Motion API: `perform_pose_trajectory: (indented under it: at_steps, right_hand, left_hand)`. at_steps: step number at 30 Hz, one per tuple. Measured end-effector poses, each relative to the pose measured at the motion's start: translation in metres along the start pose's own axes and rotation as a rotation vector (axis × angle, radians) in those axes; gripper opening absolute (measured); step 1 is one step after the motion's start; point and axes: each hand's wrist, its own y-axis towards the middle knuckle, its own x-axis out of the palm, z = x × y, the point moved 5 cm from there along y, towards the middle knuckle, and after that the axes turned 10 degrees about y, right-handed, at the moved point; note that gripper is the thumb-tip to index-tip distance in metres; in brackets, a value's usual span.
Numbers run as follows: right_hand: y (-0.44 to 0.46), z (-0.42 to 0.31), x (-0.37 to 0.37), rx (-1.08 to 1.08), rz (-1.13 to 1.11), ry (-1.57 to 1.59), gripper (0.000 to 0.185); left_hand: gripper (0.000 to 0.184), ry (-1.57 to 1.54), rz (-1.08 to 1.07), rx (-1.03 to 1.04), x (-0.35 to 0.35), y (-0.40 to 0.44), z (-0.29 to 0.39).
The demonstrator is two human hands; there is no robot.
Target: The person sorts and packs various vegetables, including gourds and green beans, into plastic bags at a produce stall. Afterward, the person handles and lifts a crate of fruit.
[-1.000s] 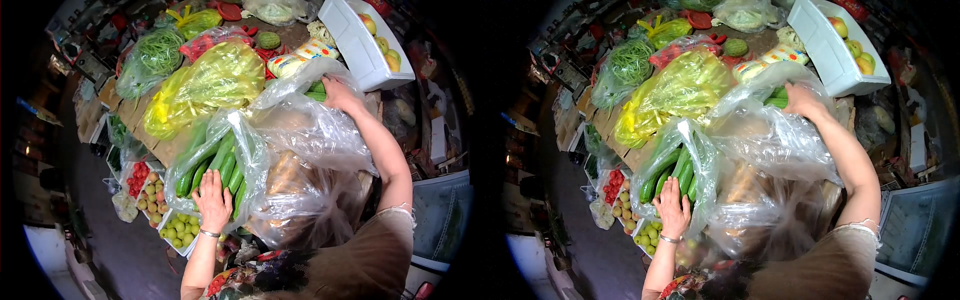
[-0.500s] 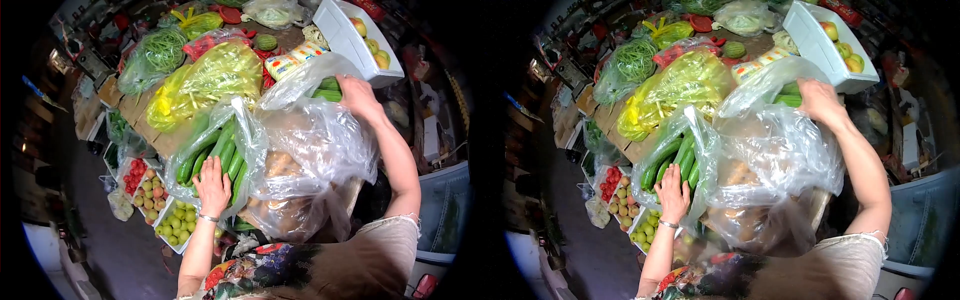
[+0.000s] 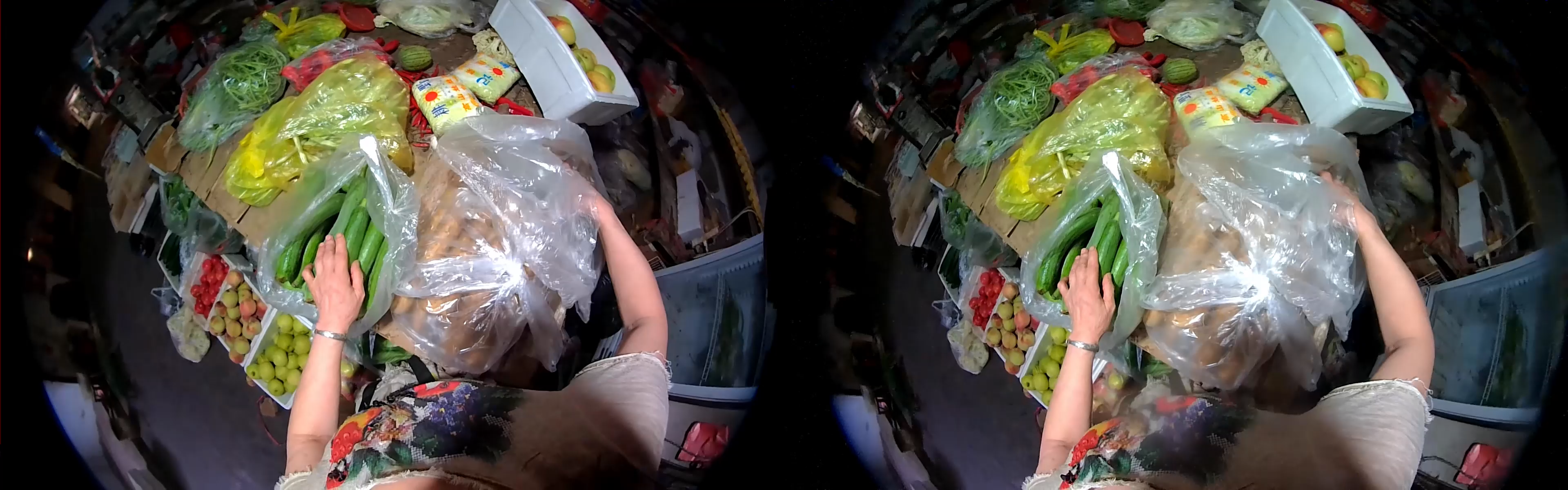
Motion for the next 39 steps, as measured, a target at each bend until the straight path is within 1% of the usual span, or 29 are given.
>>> perform_pose_trajectory:
  at_steps: [1, 7, 9, 10, 11, 12, 13, 15, 18, 19, 22, 24, 25, 27, 29, 31, 32, 34, 35, 37, 38, 39]
  right_hand:
    - [0.015, 0.031, 0.012, 0.054, -0.008, -0.036, 0.078]
    - [0.007, 0.015, 0.019, 0.078, 0.043, 0.090, 0.081]
    - [0.004, 0.015, 0.021, 0.072, 0.060, 0.163, 0.082]
    - [0.003, 0.016, 0.020, 0.074, 0.072, 0.213, 0.082]
    - [0.003, 0.017, 0.017, 0.075, 0.081, 0.268, 0.082]
    - [0.004, 0.016, 0.015, 0.075, 0.092, 0.332, 0.083]
    - [0.003, 0.015, 0.008, 0.075, 0.108, 0.408, 0.083]
    - [0.001, 0.009, -0.007, 0.072, 0.133, 0.560, 0.084]
    - [-0.021, -0.007, -0.042, 0.061, 0.163, 0.725, 0.086]
    - [-0.038, -0.032, -0.055, -0.033, 0.224, 0.616, 0.084]
    - [-0.061, -0.073, -0.083, -0.056, 0.224, 0.742, 0.083]
    - [-0.075, -0.104, -0.089, -0.064, 0.180, 0.860, 0.082]
    - [-0.083, -0.122, -0.084, -0.070, 0.136, 0.914, 0.081]
    - [-0.100, -0.158, -0.065, -0.073, 0.030, 1.031, 0.081]
    - [-0.108, -0.192, -0.036, -0.068, -0.097, 1.107, 0.080]
    - [-0.110, -0.229, -0.002, -0.060, -0.238, 1.158, 0.079]
    - [-0.113, -0.246, 0.014, -0.053, -0.311, 1.172, 0.079]
    - [-0.119, -0.281, 0.046, -0.041, -0.453, 1.172, 0.078]
    - [-0.127, -0.298, 0.062, -0.032, -0.522, 1.168, 0.078]
    - [-0.137, -0.329, 0.094, -0.007, -0.652, 1.138, 0.077]
    - [-0.141, -0.343, 0.110, 0.005, -0.712, 1.119, 0.077]
    - [-0.146, -0.357, 0.125, 0.015, -0.774, 1.095, 0.076]
  left_hand:
    - [0.057, 0.000, -0.003, -0.003, 0.000, -0.002, 0.000]
    - [0.057, 0.008, -0.012, -0.028, 0.000, -0.001, -0.002]
    - [0.057, -0.025, 0.000, 0.000, 0.001, -0.002, -0.003]
    - [0.059, -0.096, -0.021, -0.014, 0.001, -0.003, -0.006]
    - [0.059, -0.098, -0.018, -0.039, -0.002, -0.004, -0.009]
    - [0.060, -0.173, -0.029, -0.019, -0.008, -0.006, -0.010]
    - [0.061, -0.245, -0.037, -0.002, -0.015, -0.009, -0.012]
    - [0.061, -0.244, -0.051, -0.034, -0.034, -0.022, -0.019]
    - [0.054, -0.356, 0.021, -0.028, -0.054, -0.043, -0.030]
    - [0.052, -0.388, 0.050, -0.051, -0.062, -0.047, -0.031]
    - [0.052, -0.450, 0.083, -0.063, -0.084, -0.050, -0.026]
    - [0.052, -0.826, 0.095, -0.039, -0.100, -0.041, -0.013]
    - [0.054, -0.891, 0.069, -0.026, -0.106, -0.037, -0.008]
    - [0.062, -1.212, -0.058, -0.090, -0.117, -0.033, 0.004]
    - [0.076, -1.642, -0.197, -0.170, -0.125, -0.033, 0.015]
    - [0.087, -1.879, -0.177, -0.148, -0.129, -0.041, 0.019]
    - [0.087, -1.838, -0.142, -0.090, -0.133, -0.045, 0.019]
    - [0.078, -1.866, -0.226, -0.127, -0.139, -0.066, 0.015]
    - [0.049, -1.751, -0.001, -0.122, -0.141, -0.077, 0.005]
    - [0.022, -1.884, 0.032, -0.319, -0.129, -0.108, -0.023]
    - [0.013, -1.865, 0.085, -0.464, -0.127, -0.126, -0.040]
    - [0.015, -1.794, 0.064, -0.524, -0.119, -0.147, -0.060]
